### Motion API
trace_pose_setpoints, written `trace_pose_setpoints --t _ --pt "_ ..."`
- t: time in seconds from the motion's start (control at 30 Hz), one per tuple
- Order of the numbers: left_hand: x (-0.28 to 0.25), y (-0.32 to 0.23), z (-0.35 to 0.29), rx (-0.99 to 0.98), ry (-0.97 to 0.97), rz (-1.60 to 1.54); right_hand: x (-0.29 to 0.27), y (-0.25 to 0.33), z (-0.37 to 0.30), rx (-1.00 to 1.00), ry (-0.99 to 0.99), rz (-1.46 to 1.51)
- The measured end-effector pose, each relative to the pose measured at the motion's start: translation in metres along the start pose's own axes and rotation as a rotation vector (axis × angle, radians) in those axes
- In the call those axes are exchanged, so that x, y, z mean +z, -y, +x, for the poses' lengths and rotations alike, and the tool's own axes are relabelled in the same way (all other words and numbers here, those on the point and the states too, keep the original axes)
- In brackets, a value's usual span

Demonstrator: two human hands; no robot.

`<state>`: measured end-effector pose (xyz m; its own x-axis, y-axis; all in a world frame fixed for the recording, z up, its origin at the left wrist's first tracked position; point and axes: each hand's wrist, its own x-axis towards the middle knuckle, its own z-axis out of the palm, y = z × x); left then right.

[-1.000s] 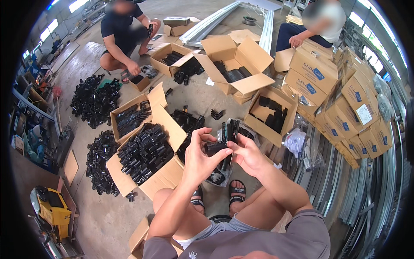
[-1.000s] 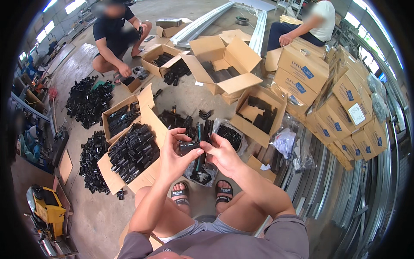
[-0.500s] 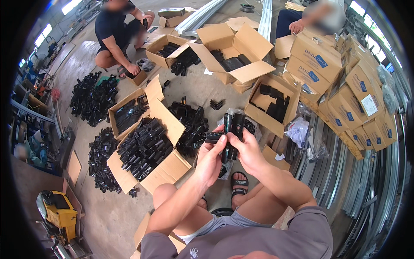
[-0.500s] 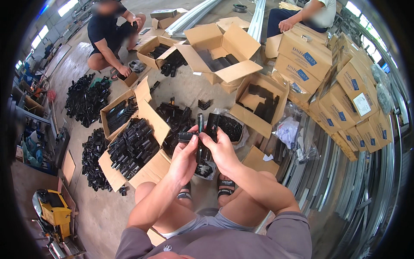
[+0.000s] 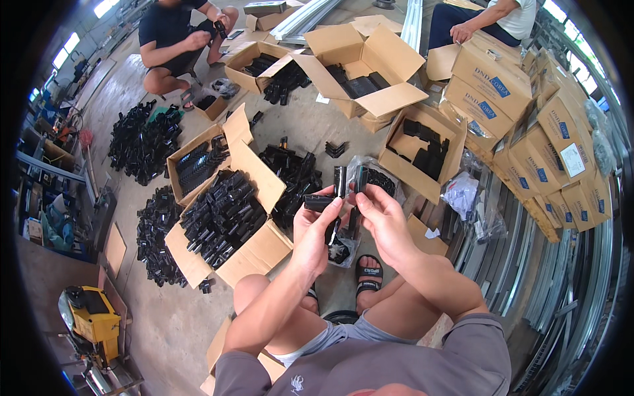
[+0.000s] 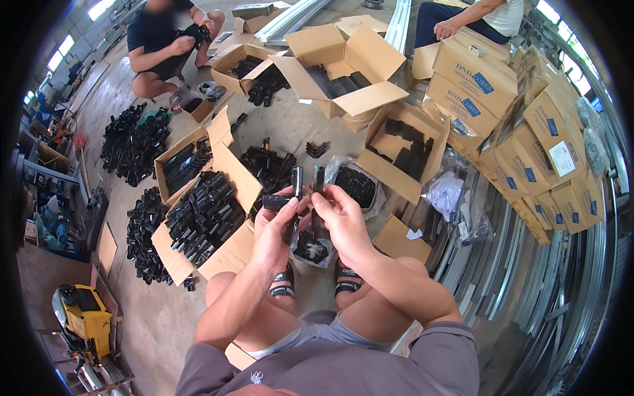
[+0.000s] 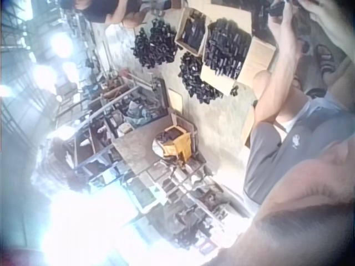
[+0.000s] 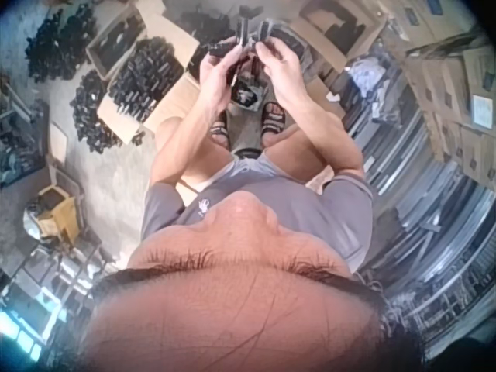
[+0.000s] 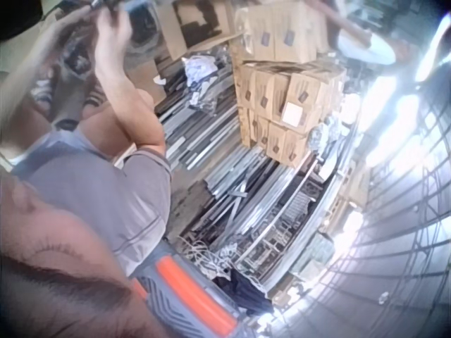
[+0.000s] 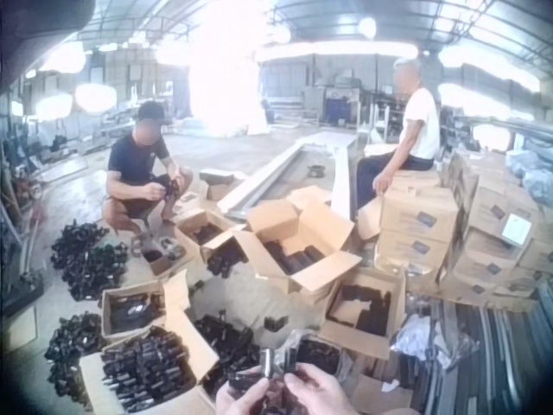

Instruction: The person sits on the floor and repeatedly picks up small black plastic components from a pile. They inspect the parts, rotate them in their hands, and place them into a clear plastic bag. The person continues this repetitive cycle of picking, inspecting, and bagging the components.

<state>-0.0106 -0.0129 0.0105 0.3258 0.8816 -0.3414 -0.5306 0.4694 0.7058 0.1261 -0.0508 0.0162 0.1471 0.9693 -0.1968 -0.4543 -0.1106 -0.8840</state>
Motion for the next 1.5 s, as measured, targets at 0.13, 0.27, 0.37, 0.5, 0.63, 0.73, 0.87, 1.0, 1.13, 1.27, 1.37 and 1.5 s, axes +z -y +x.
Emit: trace_pose_setpoints --t 0.13,0.27,0.37,0.5,0.63,0.73,0.87,1.0,1.13,1.27,1.37,1.5 --pt "-0.011 0.006 0.003 0.033 0.078 0.101 -0.005 0.004 0.001 0.014 -0.054 -0.132" --pt "-0.009 0.009 0.002 0.062 0.083 0.208 -0.013 0.004 0.003 0.060 -0.043 -0.122" --pt "-0.012 0.010 0.005 -0.011 0.092 0.097 -0.007 0.008 0.001 0.011 -0.014 -0.065" --pt "-0.015 0.010 0.005 -0.054 0.178 -0.001 -0.009 0.008 0.002 -0.025 -0.012 -0.178" --pt "-0.011 0.006 0.003 -0.037 0.120 0.082 -0.014 0.001 0.004 -0.087 -0.005 -0.276" --pt "-0.012 0.003 0.003 -0.047 0.116 0.115 -0.016 -0.001 0.004 -0.110 0.004 -0.310" --pt "-0.013 -0.002 0.003 -0.032 0.110 0.135 -0.012 0.010 0.005 -0.064 0.019 -0.195" --pt "-0.009 -0.008 0.001 -0.030 0.111 0.185 -0.021 0.017 0.007 -0.004 0.039 -0.143" --pt "-0.011 0.000 -0.001 0.020 0.114 0.236 -0.022 0.013 0.008 0.001 0.031 -0.137" --pt "-0.010 0.003 0.001 0.086 0.117 0.243 -0.020 0.016 0.008 0.015 0.053 -0.115" --pt "-0.010 0.004 0.000 0.153 0.118 0.279 -0.019 0.014 0.007 0.015 0.069 -0.093" --pt "-0.009 0.000 -0.001 0.167 0.130 0.316 -0.019 0.013 0.005 -0.007 0.081 -0.089"
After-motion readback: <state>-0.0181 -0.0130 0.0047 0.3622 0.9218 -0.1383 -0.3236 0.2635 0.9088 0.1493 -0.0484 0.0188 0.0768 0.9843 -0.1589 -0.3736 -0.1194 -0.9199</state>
